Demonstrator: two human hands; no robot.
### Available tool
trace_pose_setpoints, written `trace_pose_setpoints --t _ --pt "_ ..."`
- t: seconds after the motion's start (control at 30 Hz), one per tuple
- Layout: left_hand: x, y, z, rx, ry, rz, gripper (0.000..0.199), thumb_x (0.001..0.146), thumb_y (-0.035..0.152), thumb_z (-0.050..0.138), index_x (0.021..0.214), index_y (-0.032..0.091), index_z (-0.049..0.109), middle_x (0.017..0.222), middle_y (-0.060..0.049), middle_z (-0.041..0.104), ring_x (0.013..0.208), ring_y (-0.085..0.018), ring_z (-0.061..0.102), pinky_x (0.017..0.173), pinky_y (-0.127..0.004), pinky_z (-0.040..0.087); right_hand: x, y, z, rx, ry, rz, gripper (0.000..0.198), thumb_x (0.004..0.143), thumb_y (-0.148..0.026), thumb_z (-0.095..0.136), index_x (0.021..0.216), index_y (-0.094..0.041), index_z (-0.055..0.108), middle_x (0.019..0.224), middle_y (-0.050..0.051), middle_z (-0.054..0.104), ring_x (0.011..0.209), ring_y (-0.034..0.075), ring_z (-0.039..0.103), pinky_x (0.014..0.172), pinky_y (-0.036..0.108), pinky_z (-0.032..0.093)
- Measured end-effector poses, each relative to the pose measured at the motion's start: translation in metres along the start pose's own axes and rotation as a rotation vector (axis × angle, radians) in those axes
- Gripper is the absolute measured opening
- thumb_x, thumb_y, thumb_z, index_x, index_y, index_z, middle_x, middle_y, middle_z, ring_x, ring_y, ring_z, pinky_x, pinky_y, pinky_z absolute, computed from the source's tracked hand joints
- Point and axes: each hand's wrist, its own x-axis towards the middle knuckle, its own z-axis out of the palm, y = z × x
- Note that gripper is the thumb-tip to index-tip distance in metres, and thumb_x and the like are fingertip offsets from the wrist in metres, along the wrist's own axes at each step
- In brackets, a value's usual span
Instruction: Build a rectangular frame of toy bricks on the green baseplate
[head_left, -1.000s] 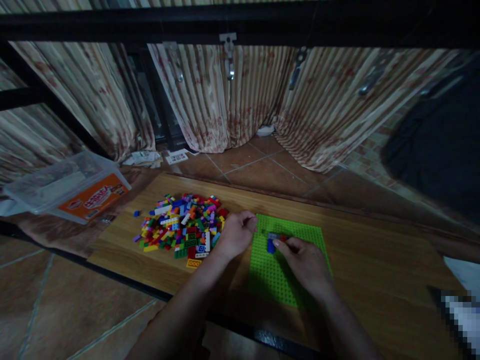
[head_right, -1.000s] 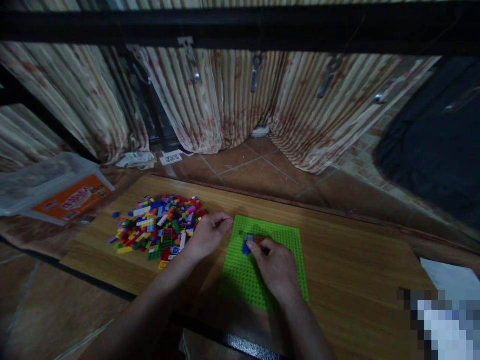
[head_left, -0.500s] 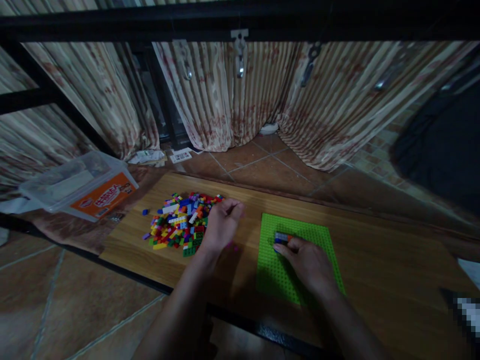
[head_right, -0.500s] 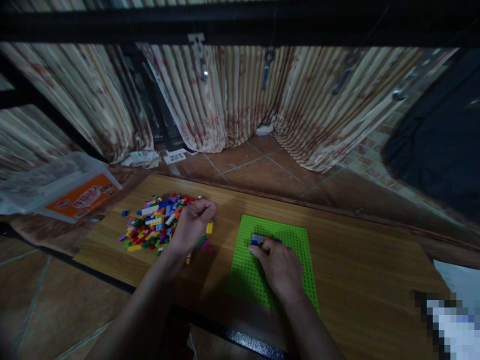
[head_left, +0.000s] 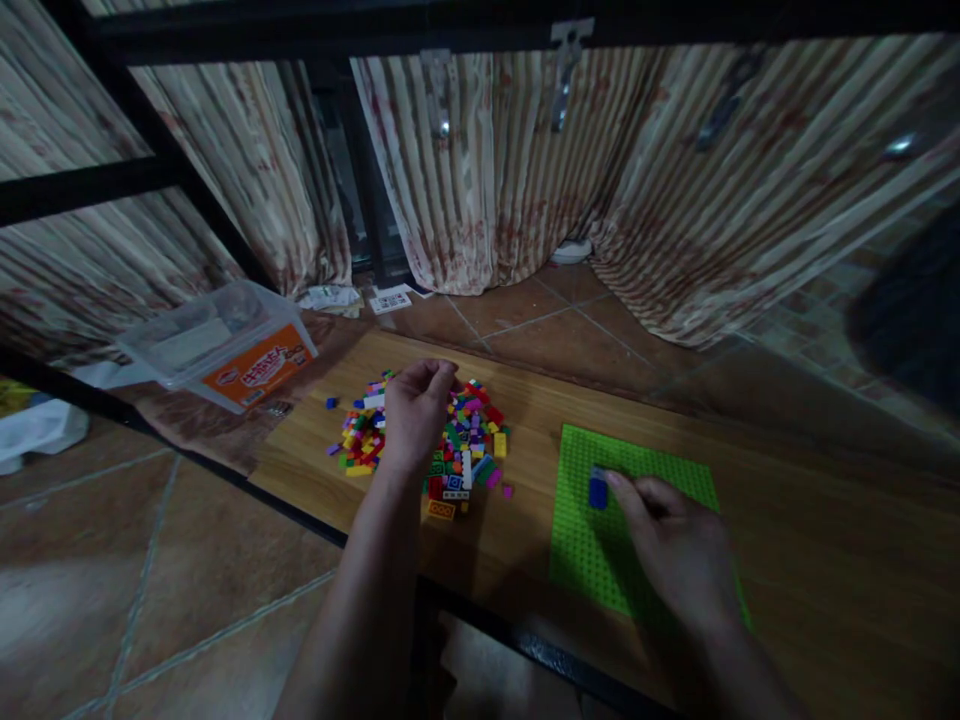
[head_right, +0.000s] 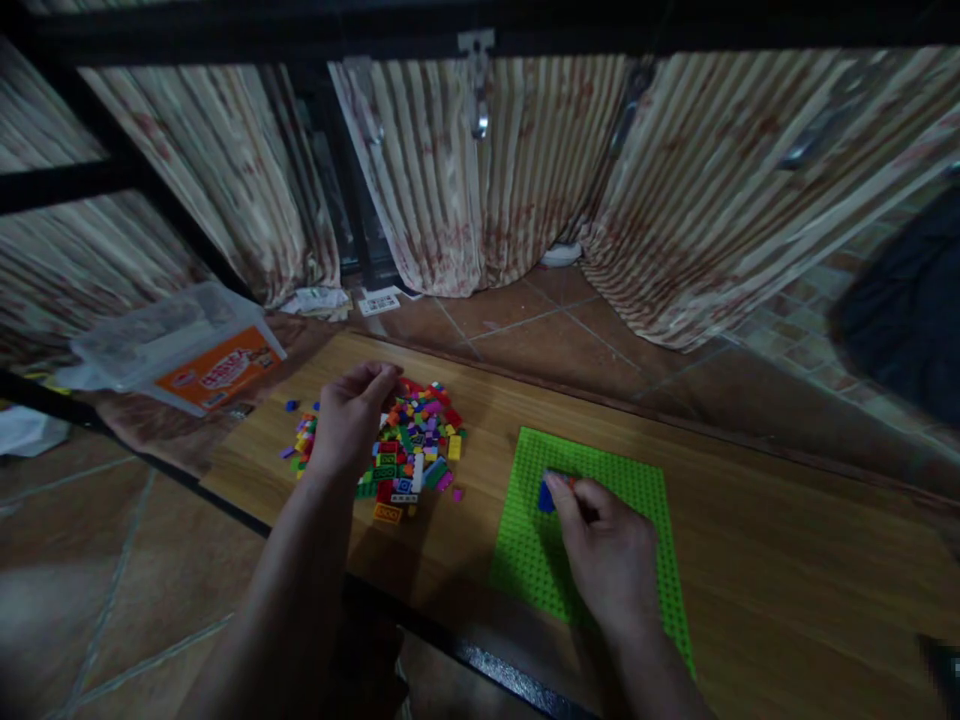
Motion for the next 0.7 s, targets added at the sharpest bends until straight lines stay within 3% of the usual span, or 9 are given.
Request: trace_pose_setpoints --t 0.07,0.13,0.27,0.43,0.7 --pt "0.001 0.000 -0.003 -0.014 0.006 0.011 0.019 0.076 0.031 0.062 0.068 0.014 0.061 0.058 0.002 0.056 0.050 -0.007 0.043 0.048 -0.019 0.032 -0.010 -0.016 0.015 0.119 -0.036 -0.137 0.035 0.088 -0.047 0.052 0.065 -0.021 0.061 0.062 -0.001 0.058 0.059 0.013 0.054 0.060 0.026 0.041" --pt "0.002 -0.001 -0.006 -0.030 0.013 0.021 0.018 0.076 0.030 0.062 0.068 0.014 0.061 0.058 0.002 0.056 0.050 -0.007 0.043 0.049 -0.019 0.032 -0.022 -0.033 0.036 0.183 -0.158 -0.321 0.023 0.090 -0.035 0.051 0.079 -0.021 0.065 0.077 0.002 0.064 0.072 0.014 0.059 0.068 0.026 0.045" --pt "0.002 0.001 -0.010 -0.044 0.020 0.028 0.017 0.077 0.030 0.062 0.069 0.014 0.061 0.058 0.003 0.057 0.049 -0.006 0.042 0.048 -0.019 0.032 -0.044 -0.057 0.075 0.233 -0.254 -0.575 0.019 0.091 -0.025 0.050 0.099 -0.021 0.067 0.096 0.007 0.062 0.090 0.018 0.059 0.079 0.031 0.049" --pt "0.000 0.003 -0.014 -0.017 0.027 0.022 0.019 0.078 0.030 0.061 0.068 0.014 0.062 0.057 0.003 0.057 0.048 -0.006 0.041 0.047 -0.019 0.031 -0.052 -0.067 0.095 0.134 -0.198 -0.645 0.022 0.087 -0.023 0.054 0.107 -0.024 0.066 0.107 0.008 0.058 0.093 0.021 0.055 0.081 0.037 0.050" --pt "0.001 0.001 -0.017 -0.031 0.016 0.007 0.019 0.076 0.030 0.063 0.067 0.014 0.062 0.057 0.004 0.058 0.047 -0.006 0.042 0.049 -0.019 0.033 -0.050 -0.079 0.098 0.047 -0.178 -0.665 0.020 0.089 -0.024 0.055 0.104 -0.025 0.067 0.105 0.008 0.057 0.094 0.023 0.051 0.082 0.039 0.048"
